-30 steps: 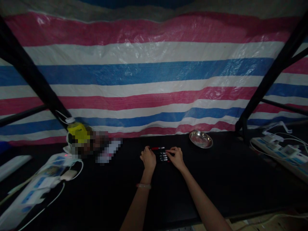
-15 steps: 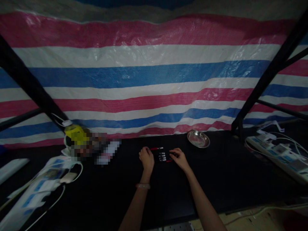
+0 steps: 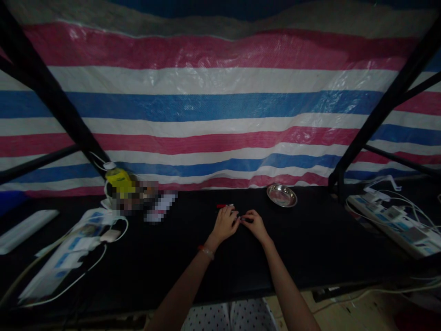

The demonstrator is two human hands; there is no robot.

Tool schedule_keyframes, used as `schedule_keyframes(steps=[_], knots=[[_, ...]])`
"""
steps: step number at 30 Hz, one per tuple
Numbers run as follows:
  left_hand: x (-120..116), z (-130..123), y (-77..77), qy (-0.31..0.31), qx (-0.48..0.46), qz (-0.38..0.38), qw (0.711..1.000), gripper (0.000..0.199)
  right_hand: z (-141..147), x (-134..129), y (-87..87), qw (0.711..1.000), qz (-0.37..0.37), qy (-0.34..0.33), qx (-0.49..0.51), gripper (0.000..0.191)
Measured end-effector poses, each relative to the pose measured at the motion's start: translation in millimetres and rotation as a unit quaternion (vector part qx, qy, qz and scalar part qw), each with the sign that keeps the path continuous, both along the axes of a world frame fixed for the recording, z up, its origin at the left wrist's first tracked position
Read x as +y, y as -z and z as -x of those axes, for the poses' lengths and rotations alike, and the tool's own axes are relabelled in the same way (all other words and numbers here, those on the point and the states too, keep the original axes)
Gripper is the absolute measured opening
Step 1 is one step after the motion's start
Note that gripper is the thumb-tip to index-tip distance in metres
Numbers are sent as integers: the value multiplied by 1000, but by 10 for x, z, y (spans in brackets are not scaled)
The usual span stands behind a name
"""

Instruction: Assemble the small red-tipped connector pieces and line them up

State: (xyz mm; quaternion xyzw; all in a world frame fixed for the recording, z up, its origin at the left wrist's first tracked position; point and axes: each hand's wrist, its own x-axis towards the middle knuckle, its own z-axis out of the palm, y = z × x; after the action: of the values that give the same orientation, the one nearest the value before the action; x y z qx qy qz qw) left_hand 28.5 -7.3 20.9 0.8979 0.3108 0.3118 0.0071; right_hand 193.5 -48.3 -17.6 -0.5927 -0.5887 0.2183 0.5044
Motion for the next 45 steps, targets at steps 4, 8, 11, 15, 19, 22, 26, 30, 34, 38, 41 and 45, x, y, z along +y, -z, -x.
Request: schedule_keyframes(steps=[4, 8, 11, 15, 19, 22, 26, 30, 34, 38, 41, 45], knots=[[-149, -11, 48, 49, 27, 6, 998, 20, -4, -69, 23, 1000, 11, 17, -9, 11], [-280, -47, 90, 42, 50, 28, 997, 28, 1, -146, 22, 998, 13, 31, -48, 6], [-349, -76, 94, 13, 63, 45, 997, 31, 7, -169, 6, 997, 9, 25, -65, 7], [-405, -88, 135, 16, 96, 61, 993, 36, 11, -162, 9, 997, 13, 26, -77, 7], [-429, -81, 208, 14, 119, 74, 990, 47, 17, -157, 19, 996, 10, 31, -83, 8], [-443, -77, 216, -1, 128, 74, 989, 48, 27, -163, 6, 996, 9, 29, -82, 9], [-470, -66, 155, -15, 116, 82, 990, 44, 40, -189, -21, 996, 8, 20, -85, 7], [-479, -54, 117, -14, 76, 112, 991, 36, 45, -251, -30, 997, 8, 3, -82, 10], [-454, -55, 169, -27, 38, 127, 991, 29, 47, -317, -24, 997, 6, 3, -75, 14], [-430, -56, 216, -24, 31, 130, 991, 29, 52, -342, -21, 998, 11, 7, -64, 15], [-428, -51, 204, -14, 40, 139, 989, 34, 70, -341, -22, 998, 13, 13, -58, 16], [-440, -45, 171, -12, 36, 144, 989, 35, 107, -346, -30, 997, 5, 27, -75, 17]])
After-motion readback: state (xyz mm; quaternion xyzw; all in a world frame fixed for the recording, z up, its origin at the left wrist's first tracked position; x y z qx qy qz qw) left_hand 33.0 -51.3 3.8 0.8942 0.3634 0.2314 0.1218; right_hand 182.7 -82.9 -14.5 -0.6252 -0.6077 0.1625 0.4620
